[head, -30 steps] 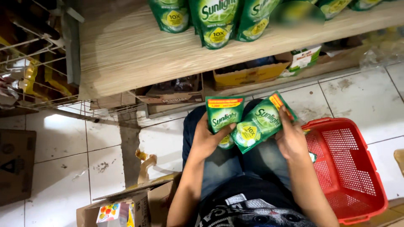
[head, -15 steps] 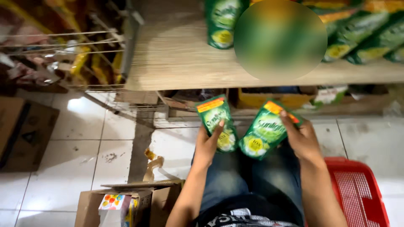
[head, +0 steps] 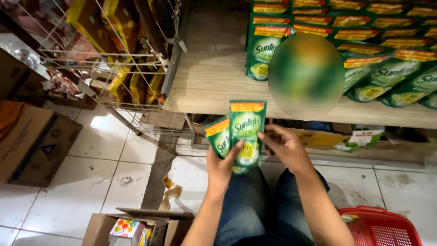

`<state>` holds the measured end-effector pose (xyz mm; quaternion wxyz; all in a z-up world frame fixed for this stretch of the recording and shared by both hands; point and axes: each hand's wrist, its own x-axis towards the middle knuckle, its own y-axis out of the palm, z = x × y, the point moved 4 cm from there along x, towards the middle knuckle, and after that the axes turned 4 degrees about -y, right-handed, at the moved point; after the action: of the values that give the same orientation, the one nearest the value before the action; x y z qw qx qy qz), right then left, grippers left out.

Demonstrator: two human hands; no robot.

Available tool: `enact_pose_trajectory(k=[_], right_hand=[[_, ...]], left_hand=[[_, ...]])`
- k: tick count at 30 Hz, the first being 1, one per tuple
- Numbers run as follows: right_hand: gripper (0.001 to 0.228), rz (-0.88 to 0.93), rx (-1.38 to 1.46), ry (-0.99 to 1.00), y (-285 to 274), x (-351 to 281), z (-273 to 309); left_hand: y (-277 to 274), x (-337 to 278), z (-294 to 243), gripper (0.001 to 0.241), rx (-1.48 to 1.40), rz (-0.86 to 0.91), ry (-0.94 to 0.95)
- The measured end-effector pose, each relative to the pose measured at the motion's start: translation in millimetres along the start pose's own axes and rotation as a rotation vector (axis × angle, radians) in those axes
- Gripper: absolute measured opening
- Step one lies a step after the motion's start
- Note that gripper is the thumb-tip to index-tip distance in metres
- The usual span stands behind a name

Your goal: The person takes dish soap packets from a red basket and places them onto a shelf in a storage area.

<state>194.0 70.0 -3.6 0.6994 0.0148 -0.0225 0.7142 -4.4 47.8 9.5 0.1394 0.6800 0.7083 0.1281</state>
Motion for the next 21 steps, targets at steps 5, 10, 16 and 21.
enact_pose_trajectory(k=[5,10,16,21], right_hand=[[0.016,-0.113,0.008,-0.163,4.5,15.0,74.7],[0.013,-0.287,-0.314,-0.582,7.9,42.1,119.6],[0.010,-0.490,-0.605,-0.604,15.0,59.7,94.3],[0.018,-0.495,-0.548,-0.782,19.9,56.0,84.1]], left_hand=[[25.9,36.0,-50.6,0.032,0.092,0.041,0.283],[42.2,81.5,-84.2,0.026,0.402,-0.089,0.367],[34.9,97.7,-79.1,0.026,0.467,-0.122,0.440],[24.4,94.9,-64.3,0.025,0.334,-0.035,0.356]])
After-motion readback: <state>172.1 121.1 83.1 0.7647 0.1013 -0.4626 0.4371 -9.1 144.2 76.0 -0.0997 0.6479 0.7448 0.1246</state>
